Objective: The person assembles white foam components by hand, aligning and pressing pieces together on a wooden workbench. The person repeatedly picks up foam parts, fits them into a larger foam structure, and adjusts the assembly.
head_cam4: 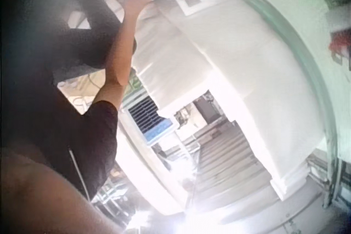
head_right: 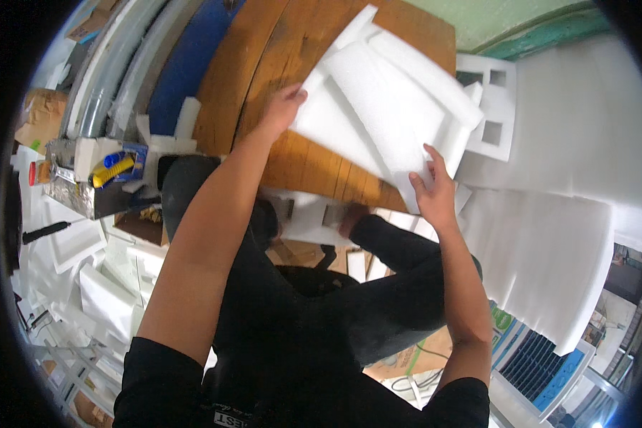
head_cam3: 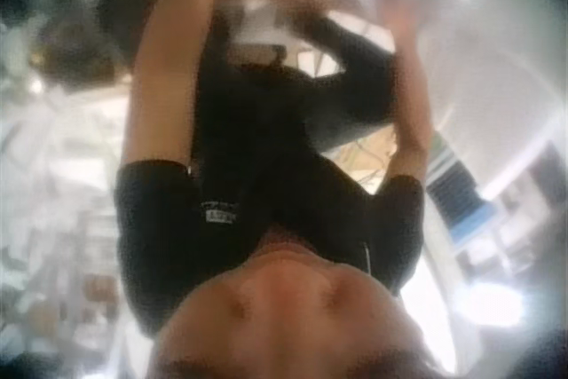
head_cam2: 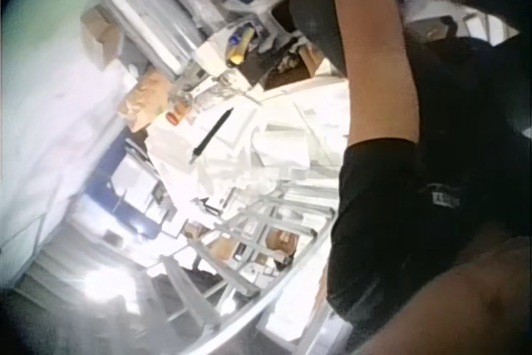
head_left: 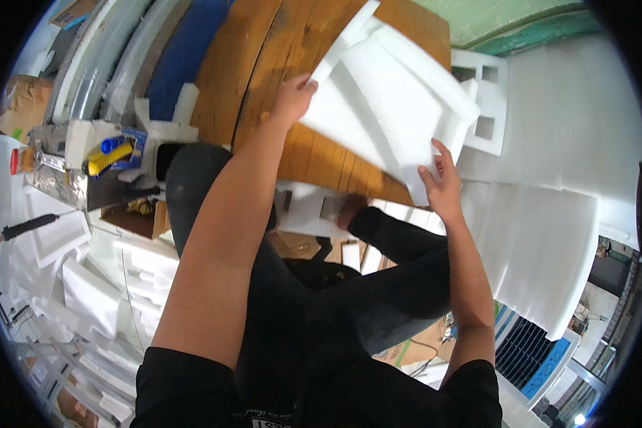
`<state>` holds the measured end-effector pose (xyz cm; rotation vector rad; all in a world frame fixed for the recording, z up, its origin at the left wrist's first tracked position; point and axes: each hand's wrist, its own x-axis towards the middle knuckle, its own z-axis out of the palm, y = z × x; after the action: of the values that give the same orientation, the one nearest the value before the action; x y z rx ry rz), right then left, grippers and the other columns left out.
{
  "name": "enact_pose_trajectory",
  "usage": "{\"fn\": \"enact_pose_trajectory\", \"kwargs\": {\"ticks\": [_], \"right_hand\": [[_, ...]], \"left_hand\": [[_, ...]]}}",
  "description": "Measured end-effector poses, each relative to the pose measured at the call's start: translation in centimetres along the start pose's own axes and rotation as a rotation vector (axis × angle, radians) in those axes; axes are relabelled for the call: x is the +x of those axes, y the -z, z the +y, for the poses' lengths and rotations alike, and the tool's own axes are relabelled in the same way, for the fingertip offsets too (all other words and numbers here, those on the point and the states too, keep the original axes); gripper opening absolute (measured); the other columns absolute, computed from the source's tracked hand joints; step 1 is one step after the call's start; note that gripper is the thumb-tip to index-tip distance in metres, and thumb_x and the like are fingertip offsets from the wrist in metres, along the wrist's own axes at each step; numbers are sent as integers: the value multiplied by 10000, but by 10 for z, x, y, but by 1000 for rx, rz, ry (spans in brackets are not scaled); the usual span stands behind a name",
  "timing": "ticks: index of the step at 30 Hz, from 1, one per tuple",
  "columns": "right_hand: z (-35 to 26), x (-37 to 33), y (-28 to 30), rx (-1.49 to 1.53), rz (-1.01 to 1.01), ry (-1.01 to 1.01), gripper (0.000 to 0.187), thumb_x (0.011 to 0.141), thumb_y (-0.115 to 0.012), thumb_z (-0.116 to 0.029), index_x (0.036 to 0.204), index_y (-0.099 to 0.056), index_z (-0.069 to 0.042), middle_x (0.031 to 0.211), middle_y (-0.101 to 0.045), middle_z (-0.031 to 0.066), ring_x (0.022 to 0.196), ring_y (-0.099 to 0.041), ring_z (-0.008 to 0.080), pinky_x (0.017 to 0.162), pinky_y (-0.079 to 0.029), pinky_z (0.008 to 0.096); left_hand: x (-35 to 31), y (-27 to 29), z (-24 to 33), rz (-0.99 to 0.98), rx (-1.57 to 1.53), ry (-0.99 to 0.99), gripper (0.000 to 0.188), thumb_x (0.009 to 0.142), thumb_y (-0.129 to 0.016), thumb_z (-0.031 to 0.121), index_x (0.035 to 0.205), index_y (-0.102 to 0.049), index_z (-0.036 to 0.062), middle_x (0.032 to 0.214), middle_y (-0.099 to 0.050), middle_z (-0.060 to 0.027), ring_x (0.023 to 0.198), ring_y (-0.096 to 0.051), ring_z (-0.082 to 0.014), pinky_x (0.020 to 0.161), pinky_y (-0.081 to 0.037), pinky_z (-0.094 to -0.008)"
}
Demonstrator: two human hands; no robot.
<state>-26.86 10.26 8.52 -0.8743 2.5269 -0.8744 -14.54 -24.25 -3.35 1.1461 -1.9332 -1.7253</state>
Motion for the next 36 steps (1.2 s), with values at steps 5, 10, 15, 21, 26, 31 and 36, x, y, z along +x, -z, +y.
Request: {"fn": "enact_pose_trajectory", "kwargs": {"ticks": [5, 10, 15, 21, 26, 31, 36], "right_hand": [[11, -26, -14, -232, -13, 263, 638, 884, -688, -10, 1484, -548, -178, 1060, -635, 208, 971, -628, 400, 919, -519, 451], [34, -30, -29, -326, 23, 440, 654, 864, -675, 14, 1474, -582, -203, 1116, -605, 171, 1025, -597, 338, 928, -510, 420], [38, -24, -36, -396, 9, 497, 671, 855, -681, 14, 1474, -585, -227, 1121, -612, 177, 995, -604, 346, 916, -523, 436], [37, -21, -40, -424, -9, 470, 651, 872, -679, -5, 1471, -591, -244, 1141, -625, 189, 1000, -615, 356, 931, -531, 444], [33, -23, -37, -446, -23, 451, 635, 877, -682, -17, 1462, -601, -251, 1137, -635, 181, 1014, -621, 352, 932, -538, 444], [35, -20, -39, -426, -30, 491, 641, 872, -687, -7, 1454, -611, -264, 1140, -638, 175, 1016, -627, 349, 922, -545, 440], [31, -20, -37, -420, -43, 492, 630, 866, -690, 6, 1435, -632, -258, 1133, -642, 171, 1003, -630, 340, 919, -544, 434]], "left_hand": [[-36, -3, -6, 151, -95, 67, 548, 999, -656, 444, 1318, -682, -1, 1275, -711, -156, 1177, -651, -239, 1024, -478, -351], [-25, -3, -25, 164, -63, 15, 578, 991, -656, 490, 1272, -709, -12, 1189, -742, -151, 1097, -674, -237, 969, -501, -347], [-23, -3, -28, 156, -46, 29, 584, 983, -660, 504, 1251, -719, -12, 1164, -748, -148, 1074, -677, -226, 954, -506, -348], [-17, 0, -35, 176, -4, 16, 602, 977, -642, 542, 1228, -737, 3, 1138, -752, -160, 1064, -687, -249, 960, -507, -359], [-18, -1, -27, 81, -51, 111, 503, 995, -627, 464, 1308, -711, 79, 1327, -688, -130, 1227, -631, -257, 1097, -438, -415], [-9, -2, -33, 174, -52, 0, 516, 1031, -584, 444, 1210, -718, -21, 1104, -759, -199, 1059, -692, -272, 961, -499, -386], [-12, 1, -29, 139, -5, 15, 527, 1036, -579, 451, 1139, -724, -44, 1048, -759, -170, 980, -683, -263, 917, -501, -402]]}}
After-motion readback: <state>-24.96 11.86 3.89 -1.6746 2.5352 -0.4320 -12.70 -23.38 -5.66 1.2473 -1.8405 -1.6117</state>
